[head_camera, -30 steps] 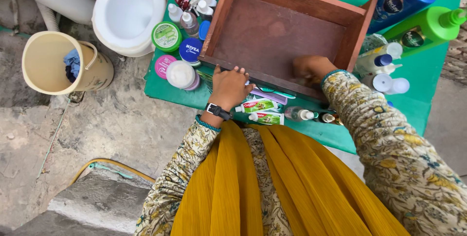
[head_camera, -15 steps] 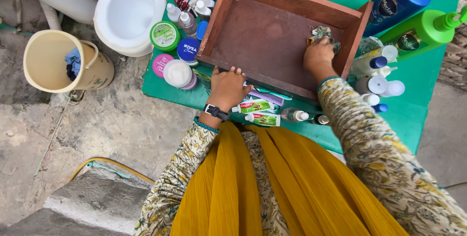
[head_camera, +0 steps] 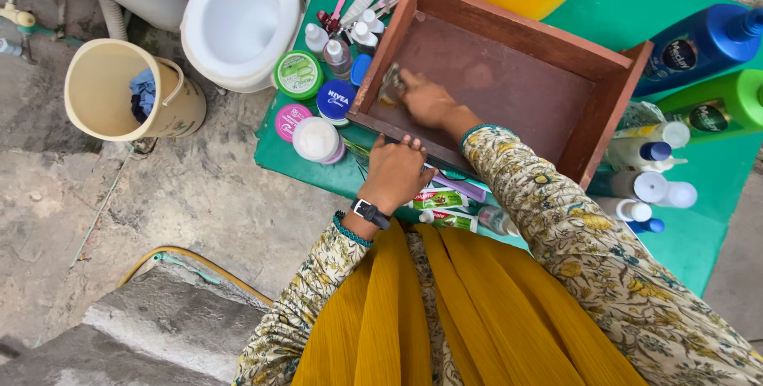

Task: The person wipes the inside of a wooden drawer with a cloth. Then the person picks up several cosmetic jars, wipes each jar and its lid with the cloth, and places them back into the drawer.

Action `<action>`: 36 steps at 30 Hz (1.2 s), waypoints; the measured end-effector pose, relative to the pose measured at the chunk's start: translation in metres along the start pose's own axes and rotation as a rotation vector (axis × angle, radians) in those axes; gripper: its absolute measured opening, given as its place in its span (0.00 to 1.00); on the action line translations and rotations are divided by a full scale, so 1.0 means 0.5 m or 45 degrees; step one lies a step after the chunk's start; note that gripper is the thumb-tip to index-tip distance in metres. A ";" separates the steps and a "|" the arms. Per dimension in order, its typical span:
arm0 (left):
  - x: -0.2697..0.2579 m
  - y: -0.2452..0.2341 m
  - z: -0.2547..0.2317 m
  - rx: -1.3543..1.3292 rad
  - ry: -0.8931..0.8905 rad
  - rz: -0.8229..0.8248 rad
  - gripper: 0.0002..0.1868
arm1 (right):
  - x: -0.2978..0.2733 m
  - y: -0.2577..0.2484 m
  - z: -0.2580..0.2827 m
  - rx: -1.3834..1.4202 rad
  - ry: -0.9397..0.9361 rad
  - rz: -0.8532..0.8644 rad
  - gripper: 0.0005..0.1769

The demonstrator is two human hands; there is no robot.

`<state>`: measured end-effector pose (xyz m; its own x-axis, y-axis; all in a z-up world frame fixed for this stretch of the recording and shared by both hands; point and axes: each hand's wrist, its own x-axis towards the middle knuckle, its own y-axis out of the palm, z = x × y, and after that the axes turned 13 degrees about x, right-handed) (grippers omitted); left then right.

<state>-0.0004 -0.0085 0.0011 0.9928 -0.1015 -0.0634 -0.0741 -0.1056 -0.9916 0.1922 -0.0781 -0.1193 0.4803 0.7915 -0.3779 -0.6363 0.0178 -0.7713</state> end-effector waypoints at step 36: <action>-0.082 -0.440 -0.073 -1.951 0.978 0.010 0.26 | -0.197 -0.024 -0.190 -0.169 0.840 0.045 0.22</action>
<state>-0.0280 -0.0172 0.2260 0.7563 -0.4738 0.4511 -0.5484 -0.8351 0.0423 0.2099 -0.2145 -0.1214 0.7554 0.2505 -0.6055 -0.5992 -0.1098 -0.7930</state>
